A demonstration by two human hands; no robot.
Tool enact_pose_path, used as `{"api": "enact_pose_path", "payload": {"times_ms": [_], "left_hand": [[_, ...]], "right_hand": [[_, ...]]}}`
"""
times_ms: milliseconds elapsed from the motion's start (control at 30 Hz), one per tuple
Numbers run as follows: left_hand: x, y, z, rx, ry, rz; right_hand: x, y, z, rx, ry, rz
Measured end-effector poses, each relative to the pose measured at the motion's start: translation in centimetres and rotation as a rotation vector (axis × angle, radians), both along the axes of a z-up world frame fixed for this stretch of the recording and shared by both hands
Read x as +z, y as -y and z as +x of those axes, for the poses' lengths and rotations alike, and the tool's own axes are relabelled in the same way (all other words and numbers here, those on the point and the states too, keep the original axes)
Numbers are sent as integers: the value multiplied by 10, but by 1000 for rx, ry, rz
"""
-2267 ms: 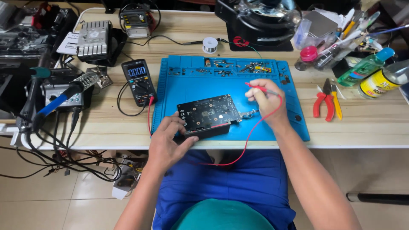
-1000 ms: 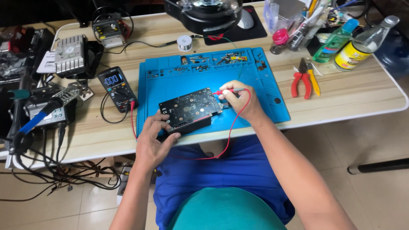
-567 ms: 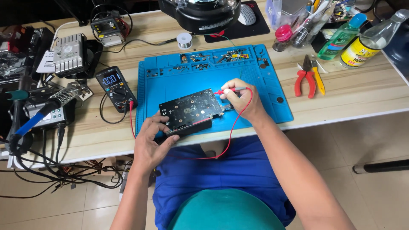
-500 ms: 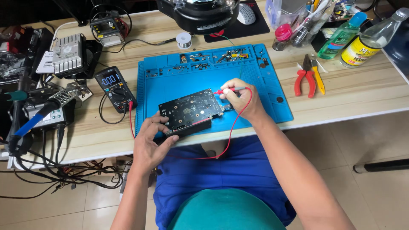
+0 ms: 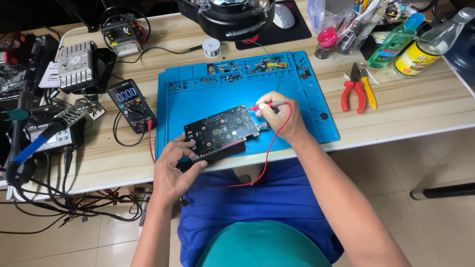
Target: Testing a circuit board using a multimeter to diagnose faults by probing various components
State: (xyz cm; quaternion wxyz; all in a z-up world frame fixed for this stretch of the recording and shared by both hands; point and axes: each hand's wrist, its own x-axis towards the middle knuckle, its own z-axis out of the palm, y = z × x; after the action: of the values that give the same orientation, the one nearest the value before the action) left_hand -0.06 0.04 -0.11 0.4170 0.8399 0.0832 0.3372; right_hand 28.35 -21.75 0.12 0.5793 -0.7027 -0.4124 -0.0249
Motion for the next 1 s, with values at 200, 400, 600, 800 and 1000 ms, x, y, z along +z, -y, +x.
{"api": "enact_pose_path", "payload": {"times_ms": [200,400,600,800,1000], "left_hand": [[0,0,-1,-3,1,-2],[1,1,0,8,3,9],[-1,-2,-1,15,12,19],[1,-1,0,12,41,42],[-1,-2,-1,24,52,58]], "right_hand": [[2,1,0,19,-3,9],[5,1,-2,52,-7,-1],[7,1,-5,75,-50,-11],[9,1,-5,72,-48,-41],[6,1,-7,47,-52,-72]]}}
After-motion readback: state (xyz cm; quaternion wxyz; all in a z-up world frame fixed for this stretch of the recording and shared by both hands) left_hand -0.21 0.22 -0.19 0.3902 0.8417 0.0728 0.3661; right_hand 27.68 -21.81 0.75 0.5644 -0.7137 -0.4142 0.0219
